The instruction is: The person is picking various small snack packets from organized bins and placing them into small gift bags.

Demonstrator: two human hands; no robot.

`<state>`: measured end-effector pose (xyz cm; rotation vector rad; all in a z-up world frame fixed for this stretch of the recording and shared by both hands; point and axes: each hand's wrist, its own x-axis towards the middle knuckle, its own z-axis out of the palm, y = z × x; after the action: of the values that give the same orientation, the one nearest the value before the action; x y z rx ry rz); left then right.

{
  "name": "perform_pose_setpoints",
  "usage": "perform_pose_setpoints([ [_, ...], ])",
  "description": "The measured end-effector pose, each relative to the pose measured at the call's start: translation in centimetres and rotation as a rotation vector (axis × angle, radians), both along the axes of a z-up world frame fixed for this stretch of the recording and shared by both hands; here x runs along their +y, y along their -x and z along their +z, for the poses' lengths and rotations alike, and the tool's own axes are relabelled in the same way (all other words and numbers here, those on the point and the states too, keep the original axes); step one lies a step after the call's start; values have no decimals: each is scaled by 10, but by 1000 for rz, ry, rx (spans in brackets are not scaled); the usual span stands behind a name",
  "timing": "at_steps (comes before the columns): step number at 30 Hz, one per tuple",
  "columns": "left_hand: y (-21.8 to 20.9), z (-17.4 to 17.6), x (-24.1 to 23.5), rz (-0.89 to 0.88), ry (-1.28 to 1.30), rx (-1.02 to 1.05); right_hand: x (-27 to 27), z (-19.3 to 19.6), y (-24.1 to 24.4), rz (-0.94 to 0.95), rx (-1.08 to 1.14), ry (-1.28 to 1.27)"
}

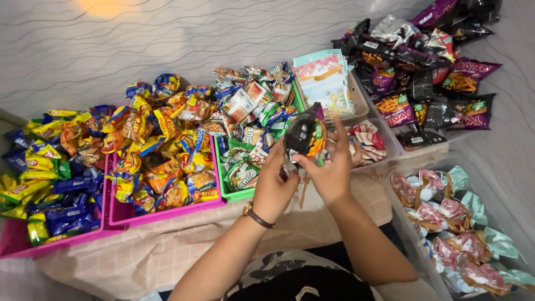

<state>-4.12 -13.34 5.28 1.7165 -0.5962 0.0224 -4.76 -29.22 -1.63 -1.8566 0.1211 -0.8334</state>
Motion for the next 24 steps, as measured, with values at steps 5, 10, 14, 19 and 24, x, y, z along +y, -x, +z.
perform_pose_setpoints([
  [5,-4,-11,9,32,69,123,36,83,24,-96,203,362],
  [10,-9,-22,19,32,85,98,14,52,22,22,453,750],
  [14,-21,-51,33,-38,244,287,-3,60,32,194,621,890],
  [19,-33,-97,35,-160,473,456,-20,49,30,219,536,999],
  [24,-29,-65,43,-80,402,475,-39,39,20,320,147,1139],
])
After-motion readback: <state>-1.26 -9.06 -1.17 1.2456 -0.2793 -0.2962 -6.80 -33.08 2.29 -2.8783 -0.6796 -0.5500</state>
